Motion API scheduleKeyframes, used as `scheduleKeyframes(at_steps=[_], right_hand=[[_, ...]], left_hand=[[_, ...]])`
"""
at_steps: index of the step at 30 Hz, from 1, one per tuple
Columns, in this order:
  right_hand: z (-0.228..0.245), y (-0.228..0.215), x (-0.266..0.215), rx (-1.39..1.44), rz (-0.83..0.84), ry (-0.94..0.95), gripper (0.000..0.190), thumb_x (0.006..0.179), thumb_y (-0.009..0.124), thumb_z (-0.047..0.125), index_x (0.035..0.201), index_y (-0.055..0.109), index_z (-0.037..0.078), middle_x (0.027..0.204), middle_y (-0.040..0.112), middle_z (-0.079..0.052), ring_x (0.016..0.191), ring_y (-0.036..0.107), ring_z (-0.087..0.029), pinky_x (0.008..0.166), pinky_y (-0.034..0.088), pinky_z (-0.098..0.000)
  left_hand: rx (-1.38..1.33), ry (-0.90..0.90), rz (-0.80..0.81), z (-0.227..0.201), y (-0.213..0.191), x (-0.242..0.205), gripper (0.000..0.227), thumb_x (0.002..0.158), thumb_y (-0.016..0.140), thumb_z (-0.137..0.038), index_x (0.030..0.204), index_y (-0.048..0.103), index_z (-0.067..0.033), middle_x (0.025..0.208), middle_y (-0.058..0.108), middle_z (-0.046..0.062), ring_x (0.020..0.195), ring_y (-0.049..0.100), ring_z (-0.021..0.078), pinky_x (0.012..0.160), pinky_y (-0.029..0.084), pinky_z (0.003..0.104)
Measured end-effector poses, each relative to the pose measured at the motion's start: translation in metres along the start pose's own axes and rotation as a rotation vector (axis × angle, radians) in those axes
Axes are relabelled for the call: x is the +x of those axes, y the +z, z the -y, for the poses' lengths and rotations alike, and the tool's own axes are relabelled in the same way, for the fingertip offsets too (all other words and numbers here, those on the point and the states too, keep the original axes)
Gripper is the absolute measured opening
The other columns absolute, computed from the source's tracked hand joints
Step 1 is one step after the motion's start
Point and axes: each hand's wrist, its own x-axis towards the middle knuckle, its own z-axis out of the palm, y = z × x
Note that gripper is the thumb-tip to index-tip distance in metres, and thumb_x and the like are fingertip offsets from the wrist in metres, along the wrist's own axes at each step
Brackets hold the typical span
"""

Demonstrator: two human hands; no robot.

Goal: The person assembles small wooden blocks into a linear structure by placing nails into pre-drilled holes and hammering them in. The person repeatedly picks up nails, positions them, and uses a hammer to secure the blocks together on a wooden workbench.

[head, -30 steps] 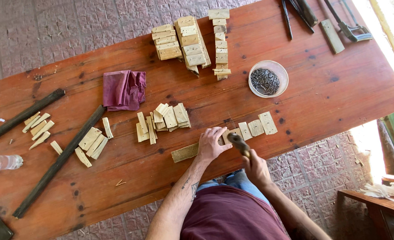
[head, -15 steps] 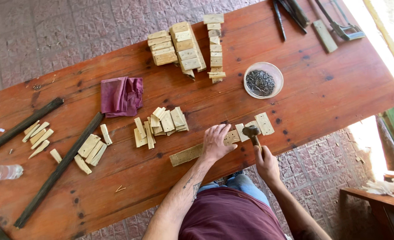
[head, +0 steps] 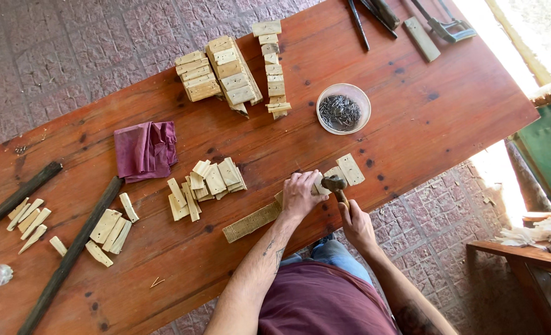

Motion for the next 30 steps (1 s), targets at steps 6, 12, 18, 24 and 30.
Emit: scheduleKeyframes(at_steps=[6,12,18,24,30], right_hand=[[0.008,-0.031,0.005,-0.005,-0.055,0.062,0.045,0.124,0.055,0.054,0.105,0.065,0.015,0.077,0.072,-0.032,0.091,0.076,-0.063,0.081,0.052,-0.0723],[-0.022,-0.043,0.011,-0.049,-0.076,0.082,0.043,0.123,0.056,0.056,0.108,0.067,0.017,0.077,0.072,-0.03,0.092,0.076,-0.063,0.081,0.053,-0.0719],[-0.016,-0.05,0.036,-0.021,0.061,0.058,0.046,0.121,0.059,0.057,0.105,0.063,0.014,0.079,0.072,-0.034,0.09,0.075,-0.064,0.082,0.053,-0.0718],[-0.012,-0.116,0.066,-0.003,0.096,0.096,0.046,0.122,0.056,0.058,0.103,0.063,0.017,0.078,0.078,-0.021,0.087,0.081,-0.052,0.083,0.06,-0.0672],[-0.047,-0.155,0.099,-0.094,0.126,-0.037,0.039,0.121,0.058,0.053,0.105,0.064,0.017,0.083,0.076,-0.03,0.095,0.078,-0.058,0.079,0.055,-0.0695]], left_hand=[[0.015,-0.003,-0.018,-0.004,0.007,0.005,0.1,0.076,0.09,-0.074,0.161,0.07,-0.0249,0.142,0.079,0.0,0.132,0.072,0.0261,0.103,0.058,0.052],[0.107,0.04,-0.055,-0.023,0.023,0.022,0.102,0.075,0.09,-0.074,0.16,0.072,-0.0218,0.145,0.079,0.0,0.14,0.07,0.0246,0.113,0.055,0.05],[0.065,-0.029,-0.016,-0.029,0.016,0.022,0.088,0.079,0.089,-0.07,0.153,0.077,-0.0242,0.146,0.079,-0.004,0.141,0.068,0.0218,0.111,0.057,0.048],[0.124,-0.062,0.008,-0.036,0.029,0.029,0.097,0.077,0.088,-0.075,0.159,0.073,-0.0247,0.151,0.077,0.001,0.148,0.066,0.0269,0.122,0.05,0.053],[0.042,-0.117,0.048,-0.078,0.033,0.057,0.121,0.075,0.082,-0.087,0.18,0.054,-0.0324,0.158,0.075,0.004,0.154,0.063,0.0305,0.131,0.042,0.058]])
